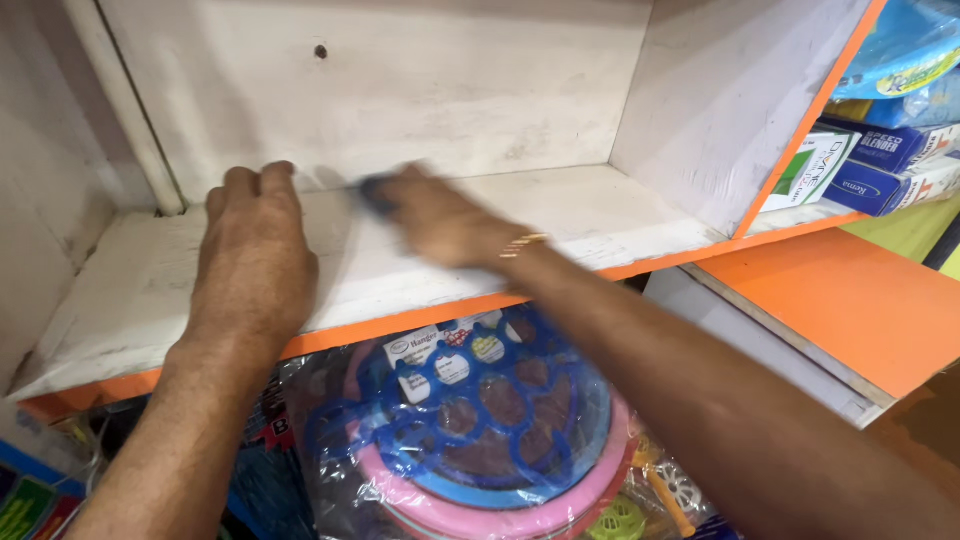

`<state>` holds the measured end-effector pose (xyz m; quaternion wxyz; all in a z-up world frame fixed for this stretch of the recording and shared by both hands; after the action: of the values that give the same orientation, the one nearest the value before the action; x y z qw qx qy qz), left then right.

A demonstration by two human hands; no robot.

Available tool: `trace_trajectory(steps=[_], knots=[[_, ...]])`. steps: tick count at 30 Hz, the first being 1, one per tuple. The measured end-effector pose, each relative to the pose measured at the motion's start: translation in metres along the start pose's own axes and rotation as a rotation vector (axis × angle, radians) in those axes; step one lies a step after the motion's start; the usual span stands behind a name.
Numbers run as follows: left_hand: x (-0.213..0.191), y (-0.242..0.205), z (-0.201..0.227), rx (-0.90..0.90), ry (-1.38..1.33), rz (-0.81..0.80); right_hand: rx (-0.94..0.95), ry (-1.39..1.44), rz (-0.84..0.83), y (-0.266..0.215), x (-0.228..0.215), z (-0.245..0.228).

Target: The person wipes the interior surfaces of a white wooden shelf with orange trim using a dark cloth. They clean the bottom surface, back panel, and side walls of the shelf compartment, moving the cloth back and forth to remove dust or dirt.

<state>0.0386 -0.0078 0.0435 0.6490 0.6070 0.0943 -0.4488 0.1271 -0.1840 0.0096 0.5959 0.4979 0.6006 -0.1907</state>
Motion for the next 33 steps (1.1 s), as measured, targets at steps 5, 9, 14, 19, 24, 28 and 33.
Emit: trace_trajectory(steps=[5,9,14,19,24,28,33], knots=[[0.002,-0.001,-0.002,-0.018,0.009,-0.068,0.624,-0.162,0.176,-0.077,-0.064,0.13],[0.01,0.0,-0.007,-0.039,-0.006,-0.09,0.364,-0.458,-0.061,-0.07,-0.049,0.095],[0.019,0.001,-0.017,-0.053,0.006,-0.088,0.261,-0.101,0.033,-0.023,0.011,-0.022],[0.013,0.006,-0.017,-0.003,0.017,-0.013,-0.105,0.071,0.115,-0.033,0.01,-0.091],[0.003,-0.005,-0.004,0.13,0.034,0.056,0.194,0.063,0.084,-0.103,-0.042,-0.003],[0.007,-0.008,0.019,0.127,0.114,0.011,0.499,-0.186,0.127,-0.136,-0.079,0.055],[0.011,-0.004,0.038,-0.002,-0.012,-0.049,0.23,-0.215,0.158,-0.101,-0.042,-0.005]])
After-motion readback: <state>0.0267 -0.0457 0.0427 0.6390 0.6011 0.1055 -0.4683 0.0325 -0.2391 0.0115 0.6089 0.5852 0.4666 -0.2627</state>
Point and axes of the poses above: each hand's wrist, its own y-axis towards the middle knuckle, its own x-axis out of the palm, z = x × y, the point moved 6 cm from there along y, towards the middle knuckle, and after that the axes turned 2 degrees about -x, right-handed, at the moved point
